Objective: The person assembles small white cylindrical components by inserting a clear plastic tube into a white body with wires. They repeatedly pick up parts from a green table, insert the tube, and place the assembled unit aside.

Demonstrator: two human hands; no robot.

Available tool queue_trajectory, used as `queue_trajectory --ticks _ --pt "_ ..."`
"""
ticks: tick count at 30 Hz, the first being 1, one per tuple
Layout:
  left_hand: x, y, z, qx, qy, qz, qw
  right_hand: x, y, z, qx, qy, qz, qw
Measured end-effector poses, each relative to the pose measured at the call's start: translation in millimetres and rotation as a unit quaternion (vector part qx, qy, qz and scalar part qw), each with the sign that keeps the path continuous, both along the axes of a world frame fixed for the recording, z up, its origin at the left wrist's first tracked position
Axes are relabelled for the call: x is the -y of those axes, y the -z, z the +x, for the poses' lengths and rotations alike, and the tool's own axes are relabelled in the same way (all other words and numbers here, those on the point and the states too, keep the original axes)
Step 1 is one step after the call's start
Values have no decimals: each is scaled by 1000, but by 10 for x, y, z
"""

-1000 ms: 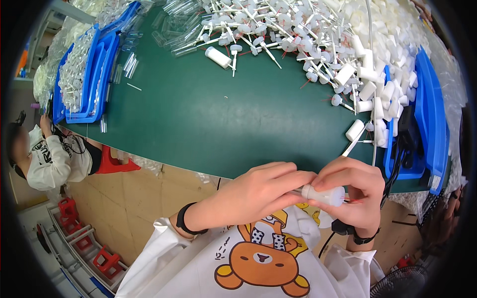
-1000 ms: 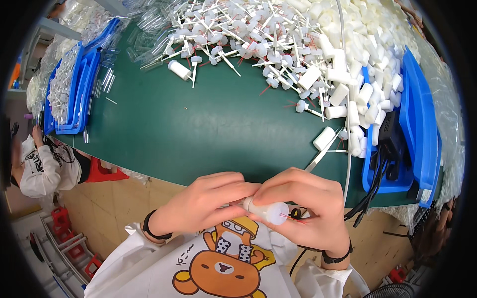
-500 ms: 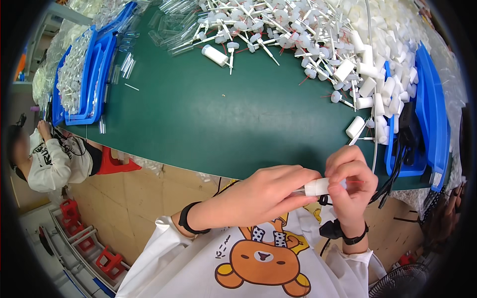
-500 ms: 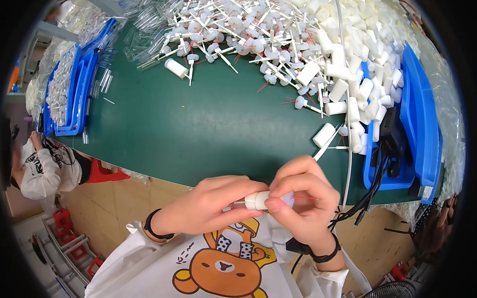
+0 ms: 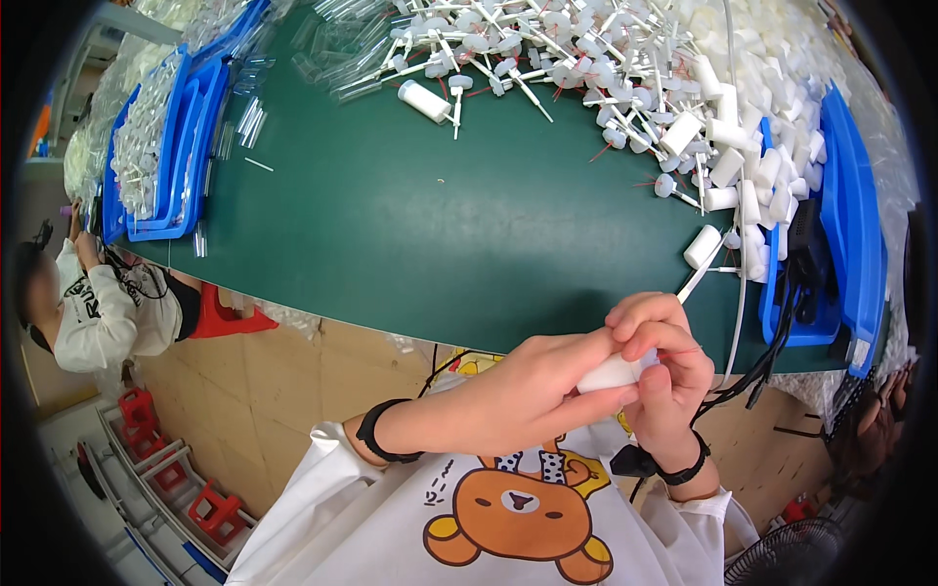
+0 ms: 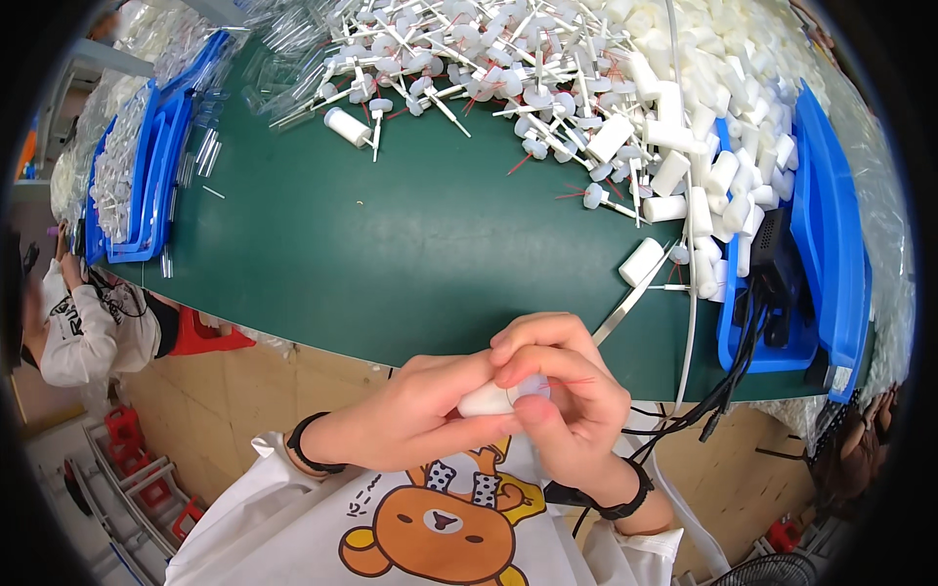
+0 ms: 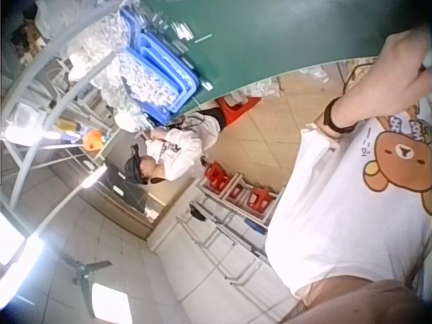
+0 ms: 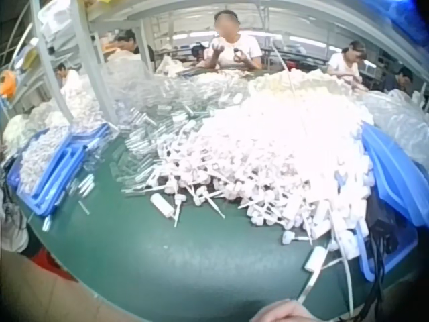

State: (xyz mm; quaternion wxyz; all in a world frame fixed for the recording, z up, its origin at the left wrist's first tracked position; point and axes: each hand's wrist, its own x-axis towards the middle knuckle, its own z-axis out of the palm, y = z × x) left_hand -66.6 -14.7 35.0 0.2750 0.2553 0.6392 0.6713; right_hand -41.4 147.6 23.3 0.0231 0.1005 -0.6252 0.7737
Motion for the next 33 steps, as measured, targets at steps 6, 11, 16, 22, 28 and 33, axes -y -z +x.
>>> queue_trajectory --ticks 6,11,16,22,28,33 --pt "36 34 22 50 46 31 997 66 47 93 17 -61 -63 996" --pt "52 140 271 85 7 38 996 126 43 176 88 -122 -84 985" --pt "226 341 616 317 57 20 947 228 -22 631 350 -134 -127 918" --pt "124 721 836 406 -54 28 912 359 270 620 497 -96 -90 858" --pt "-45 722 834 309 -146 -31 939 557 431 602 472 34 -109 874" --pt "10 477 668 389 -138 -62 909 660 358 525 539 74 -187 818"
